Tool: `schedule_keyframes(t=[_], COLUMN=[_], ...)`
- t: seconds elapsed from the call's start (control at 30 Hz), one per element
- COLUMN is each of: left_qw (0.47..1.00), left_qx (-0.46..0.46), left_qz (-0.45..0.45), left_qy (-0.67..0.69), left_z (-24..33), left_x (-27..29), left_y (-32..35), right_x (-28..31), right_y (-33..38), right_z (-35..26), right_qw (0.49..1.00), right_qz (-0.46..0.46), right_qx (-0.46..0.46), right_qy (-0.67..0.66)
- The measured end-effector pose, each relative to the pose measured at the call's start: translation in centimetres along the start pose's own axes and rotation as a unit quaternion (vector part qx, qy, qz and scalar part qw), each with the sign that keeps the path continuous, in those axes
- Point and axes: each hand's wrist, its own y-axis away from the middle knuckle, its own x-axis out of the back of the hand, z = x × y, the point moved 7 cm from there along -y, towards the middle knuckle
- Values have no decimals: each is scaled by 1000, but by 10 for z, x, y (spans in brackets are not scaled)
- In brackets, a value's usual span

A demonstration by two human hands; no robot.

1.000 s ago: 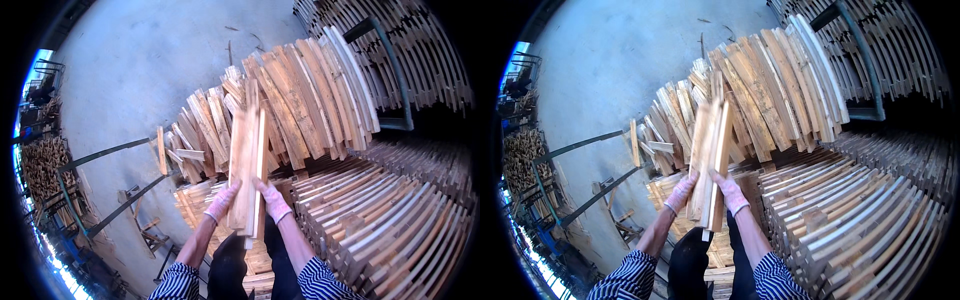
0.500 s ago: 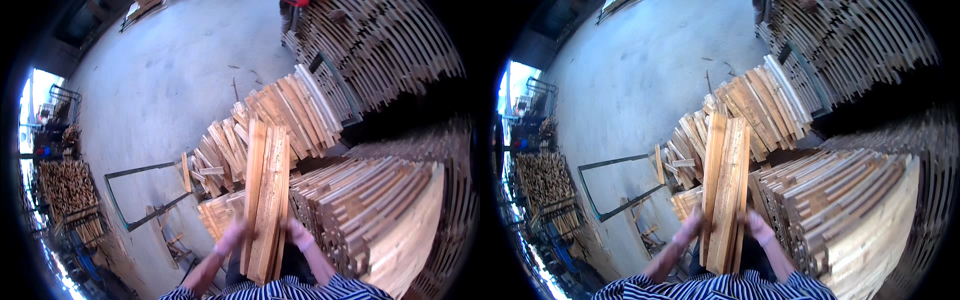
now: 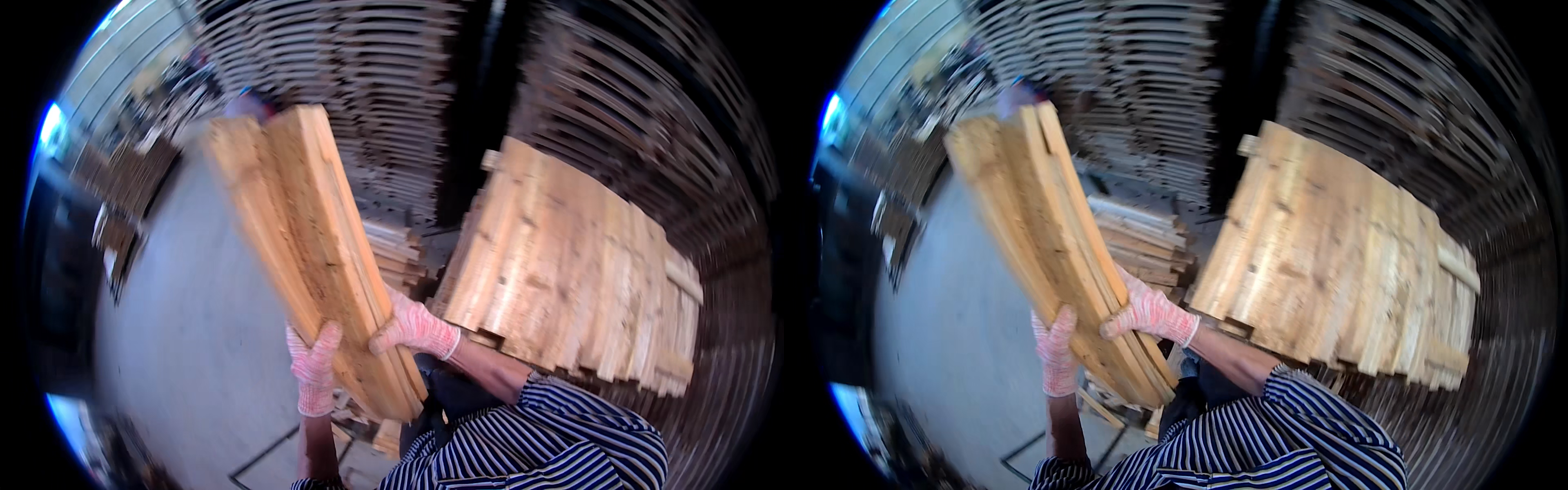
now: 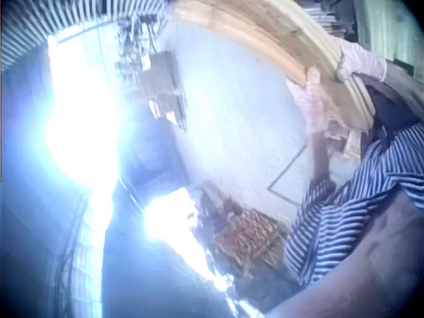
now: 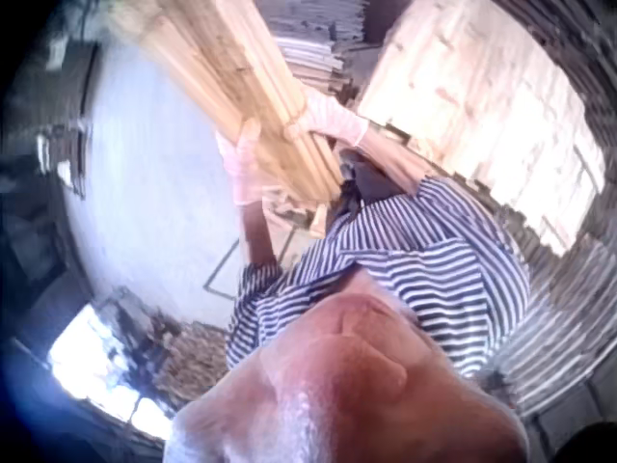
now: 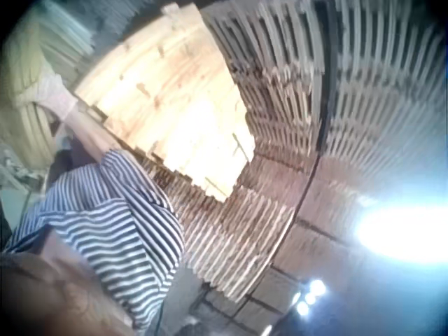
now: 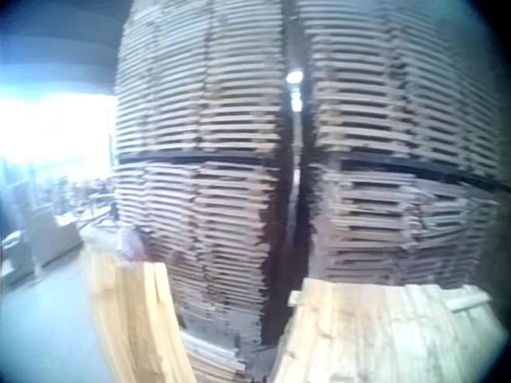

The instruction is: The person lifts stacks of wooden planks from a pile and places them onto a metal rack. They repeatedly pick up bundles of wood, carry them a short distance, and arrange them vertically on the rack.

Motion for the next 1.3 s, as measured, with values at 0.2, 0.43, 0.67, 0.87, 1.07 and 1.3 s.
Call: schedule_keyframes(t=[0.2, 0.43, 0.67, 0.87, 1.07, 1.3], left_qw=[982, 948, 889, 843, 813, 731], left_qx=[-116, -79, -164, 173, 344, 463], left_qz=[-80, -308, -423, -508, -459, -483], left_qy=[-127, -6, -57, 26, 97, 137], left_z=[70, 49, -33, -67, -236, -315], left_x=[-147, -297, -409, -500, -547, -574], left_y=[-6, -30, 23, 24, 92, 185], right_x=[34, 65, 182, 190, 243, 295], right_y=[75, 194, 276, 334, 446, 587], right_z=[-194, -326, -264, -334, -319, -283], right_qw=[983, 924, 921, 848, 793, 757], right_qz=[90, 202, 266, 415, 515, 591], right_qx=[150, 242, 220, 157, 3, -83], right_qy=[57, 218, 184, 290, 325, 268])
